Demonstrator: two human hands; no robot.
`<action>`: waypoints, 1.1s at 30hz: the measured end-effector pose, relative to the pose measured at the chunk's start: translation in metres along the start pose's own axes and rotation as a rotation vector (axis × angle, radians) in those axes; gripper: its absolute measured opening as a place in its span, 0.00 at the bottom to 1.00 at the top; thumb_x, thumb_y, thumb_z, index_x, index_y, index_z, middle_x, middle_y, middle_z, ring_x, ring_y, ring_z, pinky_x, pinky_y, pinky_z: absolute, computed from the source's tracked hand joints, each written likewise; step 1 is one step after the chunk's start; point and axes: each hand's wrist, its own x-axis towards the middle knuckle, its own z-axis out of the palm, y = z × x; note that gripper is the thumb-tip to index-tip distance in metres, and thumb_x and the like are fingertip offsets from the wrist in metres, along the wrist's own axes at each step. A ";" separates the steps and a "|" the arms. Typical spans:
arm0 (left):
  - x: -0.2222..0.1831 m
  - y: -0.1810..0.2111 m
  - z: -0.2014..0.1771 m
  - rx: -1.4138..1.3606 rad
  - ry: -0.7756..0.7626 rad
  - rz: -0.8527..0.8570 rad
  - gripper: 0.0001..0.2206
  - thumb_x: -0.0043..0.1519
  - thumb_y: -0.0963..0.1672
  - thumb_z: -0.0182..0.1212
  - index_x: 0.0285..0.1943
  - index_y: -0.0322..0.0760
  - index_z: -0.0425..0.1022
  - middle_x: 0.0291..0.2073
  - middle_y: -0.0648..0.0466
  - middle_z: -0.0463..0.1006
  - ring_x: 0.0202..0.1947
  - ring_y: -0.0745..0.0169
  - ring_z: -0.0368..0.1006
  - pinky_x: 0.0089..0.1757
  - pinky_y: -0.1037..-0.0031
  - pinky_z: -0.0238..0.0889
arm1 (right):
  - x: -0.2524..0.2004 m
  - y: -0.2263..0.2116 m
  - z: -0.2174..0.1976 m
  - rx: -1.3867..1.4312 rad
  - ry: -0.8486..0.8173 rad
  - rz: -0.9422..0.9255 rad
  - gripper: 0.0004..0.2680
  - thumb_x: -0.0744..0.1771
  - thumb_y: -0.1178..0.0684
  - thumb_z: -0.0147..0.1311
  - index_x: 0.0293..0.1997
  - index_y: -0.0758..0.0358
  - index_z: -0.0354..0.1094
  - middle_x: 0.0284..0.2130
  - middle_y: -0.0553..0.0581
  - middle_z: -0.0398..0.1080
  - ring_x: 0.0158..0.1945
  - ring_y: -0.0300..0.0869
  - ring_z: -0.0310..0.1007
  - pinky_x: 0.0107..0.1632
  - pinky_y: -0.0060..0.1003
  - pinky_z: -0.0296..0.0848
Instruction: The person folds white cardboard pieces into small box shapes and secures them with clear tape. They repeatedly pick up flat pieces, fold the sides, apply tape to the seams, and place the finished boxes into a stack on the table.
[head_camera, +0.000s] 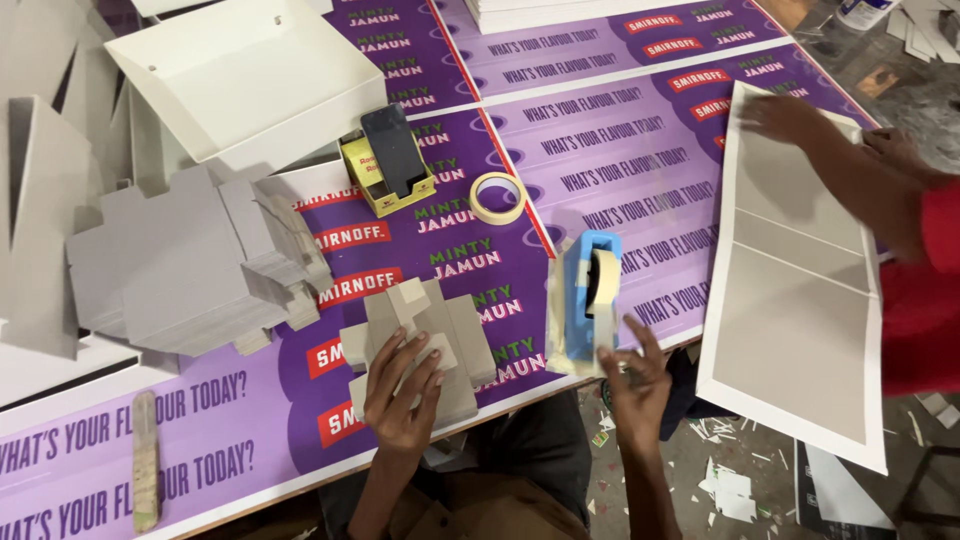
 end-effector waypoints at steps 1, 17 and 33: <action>0.000 0.000 0.001 0.000 0.005 -0.003 0.09 0.58 0.37 0.66 0.47 0.28 0.81 0.54 0.42 0.79 0.63 0.36 0.71 0.59 0.52 0.71 | -0.004 -0.002 -0.003 -0.073 -0.011 -0.075 0.06 0.64 0.55 0.65 0.27 0.63 0.74 0.65 0.60 0.69 0.73 0.58 0.59 0.71 0.58 0.57; -0.005 -0.004 0.003 -0.062 0.018 -0.052 0.09 0.59 0.39 0.68 0.48 0.32 0.83 0.54 0.46 0.80 0.64 0.40 0.70 0.60 0.55 0.70 | 0.042 -0.003 0.012 0.150 0.035 0.129 0.30 0.65 0.63 0.65 0.74 0.68 0.48 0.48 0.70 0.74 0.59 0.44 0.73 0.62 0.44 0.69; 0.005 -0.008 -0.003 -0.008 -0.034 0.020 0.09 0.64 0.42 0.59 0.46 0.33 0.84 0.50 0.50 0.82 0.58 0.48 0.75 0.55 0.57 0.66 | -0.033 -0.047 -0.016 -0.081 -0.071 -0.111 0.36 0.66 0.67 0.57 0.80 0.63 0.31 0.40 0.64 0.79 0.46 0.47 0.81 0.58 0.51 0.74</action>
